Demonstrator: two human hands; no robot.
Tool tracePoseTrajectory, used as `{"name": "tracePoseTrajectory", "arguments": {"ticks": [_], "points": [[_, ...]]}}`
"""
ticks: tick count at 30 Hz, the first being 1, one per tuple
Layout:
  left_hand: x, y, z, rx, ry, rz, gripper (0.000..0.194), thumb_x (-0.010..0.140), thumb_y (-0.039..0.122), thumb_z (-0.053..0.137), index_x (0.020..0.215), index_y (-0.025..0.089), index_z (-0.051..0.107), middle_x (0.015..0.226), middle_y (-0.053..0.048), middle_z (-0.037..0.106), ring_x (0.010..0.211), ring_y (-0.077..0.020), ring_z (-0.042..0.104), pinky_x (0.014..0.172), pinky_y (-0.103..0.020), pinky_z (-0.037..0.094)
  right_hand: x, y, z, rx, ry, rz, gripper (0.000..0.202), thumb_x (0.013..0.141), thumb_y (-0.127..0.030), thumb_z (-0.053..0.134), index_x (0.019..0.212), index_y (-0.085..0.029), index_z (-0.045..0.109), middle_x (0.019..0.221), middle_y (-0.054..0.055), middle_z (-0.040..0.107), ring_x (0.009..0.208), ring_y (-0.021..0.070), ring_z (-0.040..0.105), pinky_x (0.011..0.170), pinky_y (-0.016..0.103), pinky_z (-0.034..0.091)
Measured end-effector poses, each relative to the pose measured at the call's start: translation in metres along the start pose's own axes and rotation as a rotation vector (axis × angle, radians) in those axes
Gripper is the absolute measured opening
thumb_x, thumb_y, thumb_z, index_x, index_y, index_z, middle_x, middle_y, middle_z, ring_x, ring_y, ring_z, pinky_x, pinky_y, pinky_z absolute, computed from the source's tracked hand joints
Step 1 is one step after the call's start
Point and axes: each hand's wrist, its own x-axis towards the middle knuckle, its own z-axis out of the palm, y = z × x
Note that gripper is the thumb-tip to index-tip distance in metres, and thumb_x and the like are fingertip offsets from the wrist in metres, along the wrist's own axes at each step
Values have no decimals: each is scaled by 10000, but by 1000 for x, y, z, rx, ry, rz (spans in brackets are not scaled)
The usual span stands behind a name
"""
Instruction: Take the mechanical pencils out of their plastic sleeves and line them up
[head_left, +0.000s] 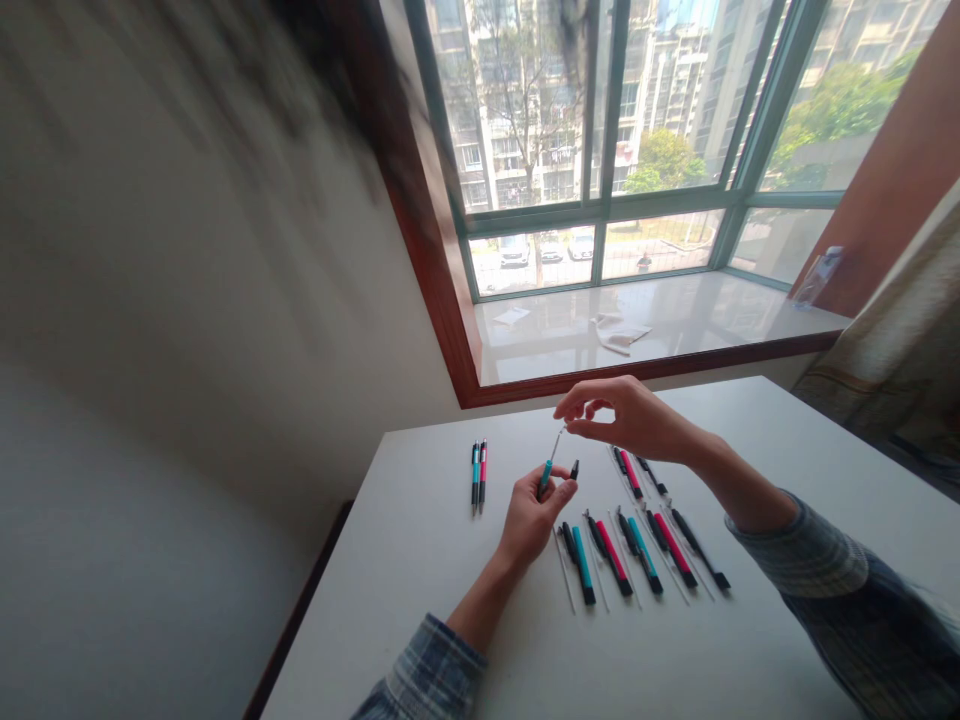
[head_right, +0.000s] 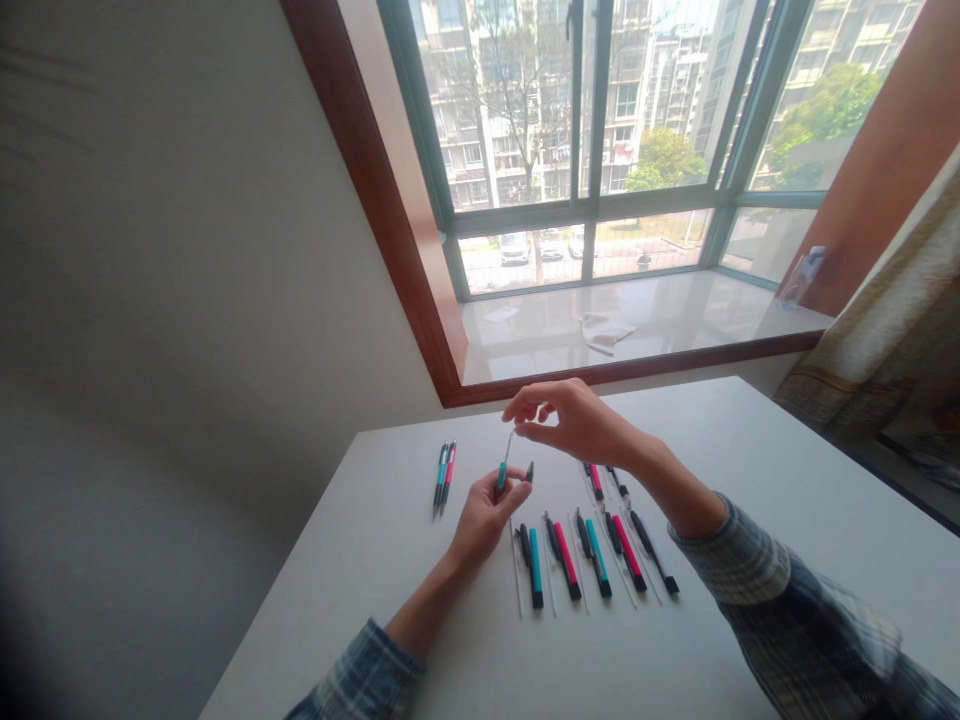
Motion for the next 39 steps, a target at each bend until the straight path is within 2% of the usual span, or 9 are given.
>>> {"name": "tracePoseTrajectory", "arguments": {"ticks": [14, 24, 31, 39], "points": [[-2, 6, 2, 10, -10, -7, 460, 753, 582, 774, 907, 159, 679, 587, 94, 265, 544, -92, 242, 542, -245, 224, -1, -2, 3, -65, -23, 15, 200, 917, -336, 658, 1038, -209, 754, 974, 58, 762, 838, 177, 695, 760, 325, 577], [-2, 3, 1, 19, -55, -6, 434, 790, 569, 753, 928, 165, 670, 596, 92, 268, 546, -95, 244, 544, -246, 222, -1, -3, 5, -47, -31, 5, 234, 921, -364, 654, 1073, -212, 745, 964, 60, 760, 849, 187, 708, 772, 348, 586], [-2, 5, 1, 32, -44, -4, 428, 789, 568, 752, 924, 170, 673, 592, 92, 266, 542, -97, 246, 547, -249, 225, -2, -8, -3, -165, -73, -9, 223, 939, -363, 630, 1062, -223, 754, 968, 63, 766, 842, 199, 713, 725, 333, 582], [-1, 3, 2, 55, -101, 21, 390, 810, 546, 741, 913, 178, 664, 583, 96, 239, 535, -97, 215, 530, -249, 190, -4, -17, -4, -216, -146, -18, 230, 946, -361, 639, 1107, -235, 745, 974, 52, 766, 837, 195, 712, 748, 344, 579]]}}
